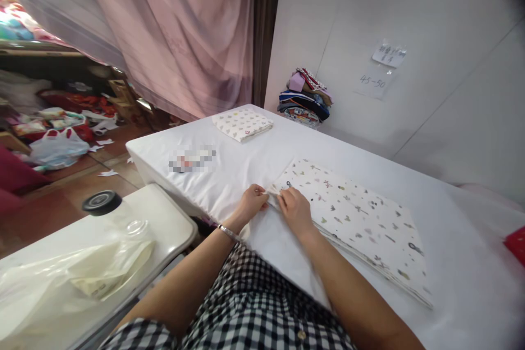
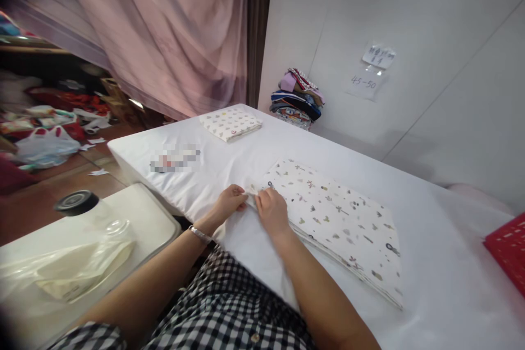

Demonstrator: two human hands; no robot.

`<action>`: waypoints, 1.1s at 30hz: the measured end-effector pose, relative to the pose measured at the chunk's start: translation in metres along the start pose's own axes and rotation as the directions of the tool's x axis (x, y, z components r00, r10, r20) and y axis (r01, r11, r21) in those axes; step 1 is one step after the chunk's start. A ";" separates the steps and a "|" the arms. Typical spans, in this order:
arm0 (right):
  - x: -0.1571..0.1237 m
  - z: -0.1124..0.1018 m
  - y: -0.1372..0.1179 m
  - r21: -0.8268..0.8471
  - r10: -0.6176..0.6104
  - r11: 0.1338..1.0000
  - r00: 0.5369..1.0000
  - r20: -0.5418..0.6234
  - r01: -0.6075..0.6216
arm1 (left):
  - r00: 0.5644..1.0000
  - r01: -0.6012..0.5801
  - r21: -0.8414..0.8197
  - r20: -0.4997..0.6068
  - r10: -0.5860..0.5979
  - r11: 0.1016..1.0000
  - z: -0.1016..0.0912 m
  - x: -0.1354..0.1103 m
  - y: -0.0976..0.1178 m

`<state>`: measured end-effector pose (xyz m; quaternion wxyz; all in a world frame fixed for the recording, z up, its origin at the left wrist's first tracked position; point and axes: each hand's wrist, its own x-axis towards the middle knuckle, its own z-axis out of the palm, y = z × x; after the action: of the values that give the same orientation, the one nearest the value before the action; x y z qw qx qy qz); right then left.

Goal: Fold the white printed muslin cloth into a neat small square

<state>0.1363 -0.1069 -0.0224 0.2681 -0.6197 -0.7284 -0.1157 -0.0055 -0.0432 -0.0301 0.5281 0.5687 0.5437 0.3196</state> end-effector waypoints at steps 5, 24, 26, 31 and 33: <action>-0.004 0.010 -0.002 -0.060 -0.055 0.996 0.992 0.116 0.063 | 0.999 0.020 -0.097 0.028 -0.017 0.995 -0.003 -0.005 0.005; -0.007 0.008 -0.002 0.176 0.049 0.982 0.995 0.093 -0.064 | 0.996 -0.063 -0.148 0.046 0.071 0.987 -0.006 -0.009 -0.002; -0.006 0.008 -0.002 0.188 0.073 0.978 0.992 0.101 -0.091 | 0.996 -0.066 -0.163 0.041 0.074 0.984 -0.005 -0.011 -0.001; -0.006 0.009 -0.003 0.152 0.047 0.986 0.992 0.114 -0.065 | 0.995 -0.095 -0.128 -0.005 0.095 0.987 -0.002 -0.011 -0.003; -0.007 0.010 -0.003 0.137 0.036 0.989 0.993 0.113 -0.051 | 0.994 -0.112 -0.084 -0.021 0.110 0.990 -0.001 -0.009 -0.007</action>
<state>0.1315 -0.1084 -0.0337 0.2729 -0.6205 -0.7348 -0.0243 -0.0104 -0.0522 -0.0348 0.5288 0.5724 0.5014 0.3760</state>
